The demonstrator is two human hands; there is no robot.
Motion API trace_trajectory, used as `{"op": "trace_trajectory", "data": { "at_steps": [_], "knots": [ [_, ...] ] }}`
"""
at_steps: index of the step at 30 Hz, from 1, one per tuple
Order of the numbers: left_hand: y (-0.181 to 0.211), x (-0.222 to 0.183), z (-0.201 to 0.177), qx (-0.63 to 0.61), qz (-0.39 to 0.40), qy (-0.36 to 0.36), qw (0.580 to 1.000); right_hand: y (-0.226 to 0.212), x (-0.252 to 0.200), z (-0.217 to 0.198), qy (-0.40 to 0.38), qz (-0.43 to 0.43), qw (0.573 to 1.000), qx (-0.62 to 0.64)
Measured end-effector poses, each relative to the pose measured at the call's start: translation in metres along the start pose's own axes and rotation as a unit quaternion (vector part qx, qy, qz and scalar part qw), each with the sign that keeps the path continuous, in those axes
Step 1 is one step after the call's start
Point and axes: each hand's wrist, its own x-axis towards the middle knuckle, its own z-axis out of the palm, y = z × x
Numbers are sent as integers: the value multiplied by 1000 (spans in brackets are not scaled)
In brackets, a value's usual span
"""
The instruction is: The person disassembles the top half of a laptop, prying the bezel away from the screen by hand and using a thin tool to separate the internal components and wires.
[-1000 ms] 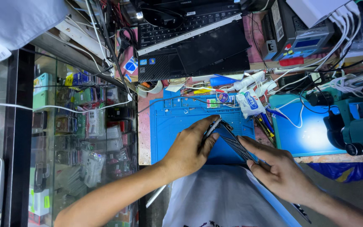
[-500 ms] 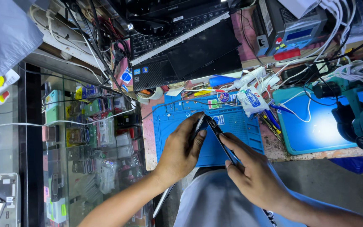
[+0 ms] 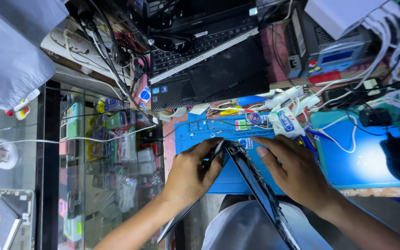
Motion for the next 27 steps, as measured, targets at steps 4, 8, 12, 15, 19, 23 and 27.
{"op": "trace_trajectory", "data": {
  "at_steps": [4, 8, 12, 15, 19, 23, 27],
  "knots": [
    [1, 3, 4, 48, 73, 44, 995, 6, 11, 11, -63, 66, 995, -34],
    [2, 6, 6, 73, 71, 50, 994, 10, 19, 12, -32, -55, 997, -34],
    [3, 5, 7, 74, 68, 53, 994, 11, 23, 13, -25, -62, 998, -8],
    [3, 6, 7, 64, 68, 61, 994, 15, 24, 18, -18, -72, 997, 6],
    [1, 7, 6, 31, 76, 54, 995, 20, 21, 25, -6, -42, 998, 35],
    [-1, 7, 6, -8, 106, 55, 993, 18, 17, 25, 5, -6, 999, 40],
    [-3, 10, 7, -11, 104, 60, 993, 19, 13, 22, -20, 26, 999, 6]
  ]
}}
